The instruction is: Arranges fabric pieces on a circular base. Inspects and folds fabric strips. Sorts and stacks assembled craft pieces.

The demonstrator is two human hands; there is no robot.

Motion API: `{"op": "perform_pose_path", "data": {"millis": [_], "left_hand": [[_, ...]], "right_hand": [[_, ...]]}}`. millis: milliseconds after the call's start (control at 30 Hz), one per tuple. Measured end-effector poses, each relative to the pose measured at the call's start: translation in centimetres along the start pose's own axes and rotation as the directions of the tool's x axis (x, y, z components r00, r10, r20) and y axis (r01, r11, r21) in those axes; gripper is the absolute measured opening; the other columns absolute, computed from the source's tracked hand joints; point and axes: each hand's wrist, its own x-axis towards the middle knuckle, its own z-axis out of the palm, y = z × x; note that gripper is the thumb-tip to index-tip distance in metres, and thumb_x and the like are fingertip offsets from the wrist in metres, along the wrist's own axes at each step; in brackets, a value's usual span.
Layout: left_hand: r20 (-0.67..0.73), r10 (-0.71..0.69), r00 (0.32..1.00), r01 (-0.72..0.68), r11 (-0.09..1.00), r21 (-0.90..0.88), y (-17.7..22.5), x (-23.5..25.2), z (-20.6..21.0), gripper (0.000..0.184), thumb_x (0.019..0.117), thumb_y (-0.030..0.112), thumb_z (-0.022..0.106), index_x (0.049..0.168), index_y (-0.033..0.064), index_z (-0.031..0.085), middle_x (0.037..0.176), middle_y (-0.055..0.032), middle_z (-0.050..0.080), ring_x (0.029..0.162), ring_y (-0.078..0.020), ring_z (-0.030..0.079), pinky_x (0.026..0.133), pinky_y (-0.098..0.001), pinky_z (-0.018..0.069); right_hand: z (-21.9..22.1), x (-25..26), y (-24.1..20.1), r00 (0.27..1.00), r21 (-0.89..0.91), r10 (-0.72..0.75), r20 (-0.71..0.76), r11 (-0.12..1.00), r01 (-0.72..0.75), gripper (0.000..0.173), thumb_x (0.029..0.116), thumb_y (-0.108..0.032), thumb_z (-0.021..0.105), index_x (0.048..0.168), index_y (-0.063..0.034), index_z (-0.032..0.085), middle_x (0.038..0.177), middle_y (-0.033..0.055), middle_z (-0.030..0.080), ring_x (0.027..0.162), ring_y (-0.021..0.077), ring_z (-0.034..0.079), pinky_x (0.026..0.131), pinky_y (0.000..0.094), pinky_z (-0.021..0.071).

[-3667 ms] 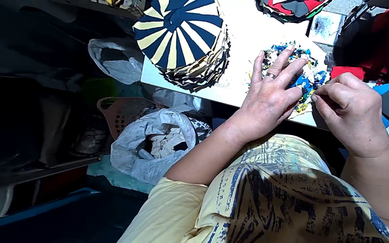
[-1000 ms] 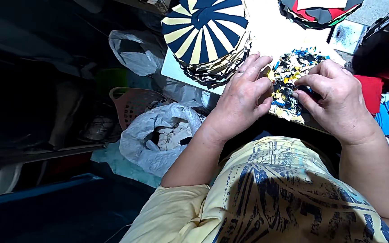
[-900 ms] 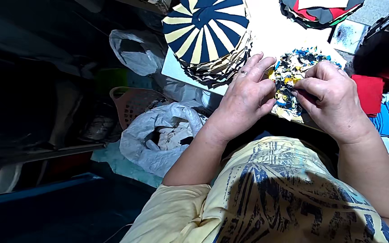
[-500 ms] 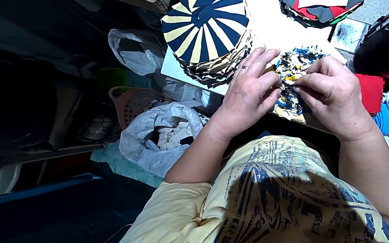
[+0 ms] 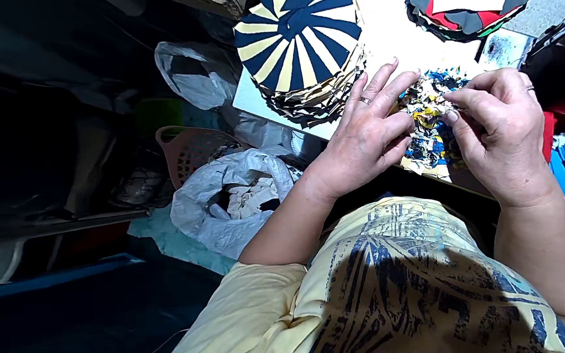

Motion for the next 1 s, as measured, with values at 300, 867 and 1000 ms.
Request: {"op": "perform_pose_path", "data": {"millis": [300,867,1000], "left_hand": [[-0.020,-0.084,0.996,0.085,0.996,0.030,-0.1,-1.4,-0.8,0.017,0.0969,0.019,0.064,0.095,0.0052,0.072,0.151,-0.0195,0.053,0.149,-0.0410,0.036,0.121,-0.0572,0.0327],[-0.002,-0.123,0.992,0.123,0.991,-0.055,0.0,-1.4,-0.8,0.020,0.0991,0.012,0.059,0.111,0.0031,0.073,0.153,-0.0211,0.047,0.147,-0.0341,0.040,0.121,-0.0504,0.0357],[-0.142,-0.121,0.983,0.111,0.991,-0.073,-0.7,-1.8,-0.3,0.026,0.0980,0.012,0.055,0.113,-0.0032,0.069,0.150,-0.0245,0.049,0.138,-0.0321,0.051,0.114,-0.0455,0.0443]], "right_hand": [[2.8,0.7,-0.7,0.955,-0.233,0.177,0.238,0.965,-0.121,0.065,0.1082,-0.049,0.029,0.161,-0.0116,0.038,0.170,0.0208,0.022,0.158,0.0428,0.015,0.124,0.0660,0.0135],[4.4,0.9,-2.4,0.934,-0.214,0.157,0.322,0.973,-0.089,0.071,0.1053,-0.059,0.035,0.159,-0.0127,0.042,0.168,0.0141,0.032,0.158,0.0355,0.021,0.124,0.0684,0.0074],[3.5,1.4,-3.3,0.918,-0.216,0.172,0.357,0.971,-0.098,0.071,0.1049,-0.057,0.042,0.159,-0.0115,0.041,0.169,0.0101,0.031,0.159,0.0312,0.015,0.126,0.0637,0.0034]]}}
